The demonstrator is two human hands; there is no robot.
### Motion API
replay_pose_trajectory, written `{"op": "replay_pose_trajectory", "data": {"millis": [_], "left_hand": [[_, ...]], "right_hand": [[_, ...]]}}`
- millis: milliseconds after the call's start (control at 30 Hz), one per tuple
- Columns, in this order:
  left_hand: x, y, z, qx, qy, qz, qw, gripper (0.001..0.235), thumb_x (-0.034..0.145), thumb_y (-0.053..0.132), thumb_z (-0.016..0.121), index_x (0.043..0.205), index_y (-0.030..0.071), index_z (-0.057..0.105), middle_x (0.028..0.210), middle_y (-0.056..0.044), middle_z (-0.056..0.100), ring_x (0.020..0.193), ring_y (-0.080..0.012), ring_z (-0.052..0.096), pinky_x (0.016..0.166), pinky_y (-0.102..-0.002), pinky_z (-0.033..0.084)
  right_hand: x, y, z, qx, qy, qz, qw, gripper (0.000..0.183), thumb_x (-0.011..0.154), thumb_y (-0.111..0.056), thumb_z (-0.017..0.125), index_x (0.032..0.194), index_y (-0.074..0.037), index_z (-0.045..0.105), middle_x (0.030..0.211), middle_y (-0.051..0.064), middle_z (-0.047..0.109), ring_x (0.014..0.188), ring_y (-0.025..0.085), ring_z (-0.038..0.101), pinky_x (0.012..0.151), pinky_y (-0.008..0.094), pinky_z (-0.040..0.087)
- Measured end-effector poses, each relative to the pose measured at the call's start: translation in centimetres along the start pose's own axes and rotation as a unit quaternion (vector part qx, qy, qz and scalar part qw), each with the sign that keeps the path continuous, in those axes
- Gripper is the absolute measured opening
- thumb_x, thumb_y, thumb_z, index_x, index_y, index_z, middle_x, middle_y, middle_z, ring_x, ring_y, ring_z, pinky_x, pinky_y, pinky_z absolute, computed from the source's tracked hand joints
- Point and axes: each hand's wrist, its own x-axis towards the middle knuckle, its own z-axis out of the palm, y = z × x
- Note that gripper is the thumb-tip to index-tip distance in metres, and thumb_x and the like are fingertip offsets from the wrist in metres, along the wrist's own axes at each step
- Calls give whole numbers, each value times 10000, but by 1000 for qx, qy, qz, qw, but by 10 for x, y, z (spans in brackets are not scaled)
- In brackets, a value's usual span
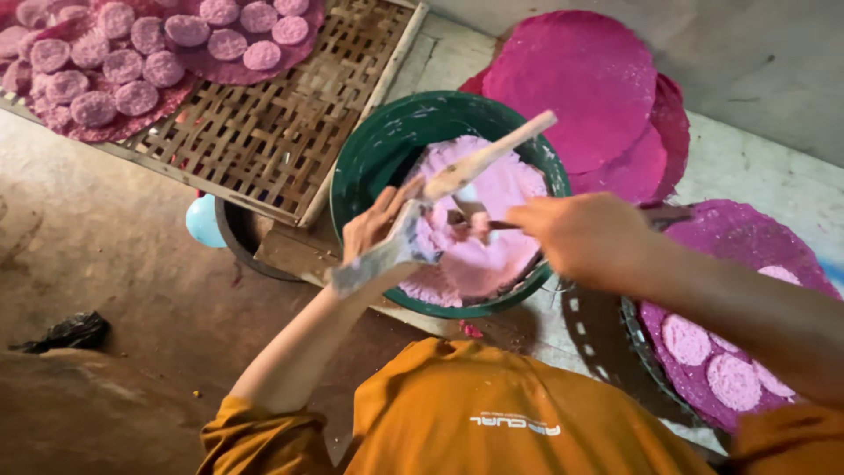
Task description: The person uses a wooden mold to scoop pink paste from a bucket and presses it onto a tray to form small round cakes.
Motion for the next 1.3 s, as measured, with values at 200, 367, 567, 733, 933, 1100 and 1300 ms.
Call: {"op": "replay_pose_trajectory", "data": {"millis": [200, 367, 567, 733, 933, 1100, 1300], "left_hand": [[-15, 13, 33, -105, 25, 57, 993, 605, 734, 336, 822, 1252, 130, 588, 1174, -132, 684, 957, -328, 702, 790, -390, 576], [-20, -17, 28, -192, 4, -178, 965, 346, 929, 180, 770, 1215, 67, 612, 1058, -94, 746, 952, -217, 733, 835, -323, 585], [-6, 5, 66, -329, 143, -144, 922, 439, 875, -4, 723, 1277, -24, 548, 1117, -64, 680, 1016, -141, 655, 885, -266, 545], [-13, -16, 56, -429, 193, -114, 875, 323, 951, -24, 717, 1256, -24, 613, 1067, -50, 673, 1012, -121, 638, 910, -260, 538], [6, -11, 48, -333, 252, -115, 902, 513, 884, 5, 726, 1365, -8, 548, 1178, -82, 655, 1065, -153, 650, 943, -274, 525], [22, -7, 23, 126, 238, -62, 961, 534, 764, 209, 845, 1242, 76, 649, 1368, -204, 644, 1099, -398, 633, 877, -432, 540], [19, -5, 15, 50, 209, -51, 975, 534, 802, 246, 795, 1269, 41, 639, 1613, -277, 409, 1117, -403, 620, 883, -468, 585]], "right_hand": [[1, -35, 22, -285, 119, -231, 923, 483, 853, -203, 567, 1292, -7, 611, 805, 27, 637, 662, 177, 655, 540, 289, 510], [-37, -7, -15, -76, 74, -67, 992, 603, 800, -65, 570, 1403, -47, 540, 922, 97, 634, 723, 258, 659, 611, 391, 542], [17, -37, 36, 211, 189, -57, 957, 762, 797, 150, 488, 1533, -44, 448, 1094, 190, 549, 846, 317, 613, 703, 396, 533], [-3, -21, 85, 227, 165, -11, 960, 792, 754, 142, 517, 1505, -111, 507, 988, 153, 576, 865, 326, 618, 758, 414, 524], [-9, -1, 87, 347, 143, 16, 927, 652, 843, 101, 499, 1466, -89, 531, 1029, 156, 712, 814, 279, 702, 776, 348, 563], [-5, -23, 97, 380, 192, -43, 904, 451, 988, -21, 558, 1438, -40, 555, 1099, 217, 728, 965, 286, 711, 806, 334, 558], [-1, 11, 80, 388, 0, 203, 899, 417, 1017, -90, 564, 1432, -125, 582, 960, 195, 782, 788, 241, 706, 742, 393, 584]]}}
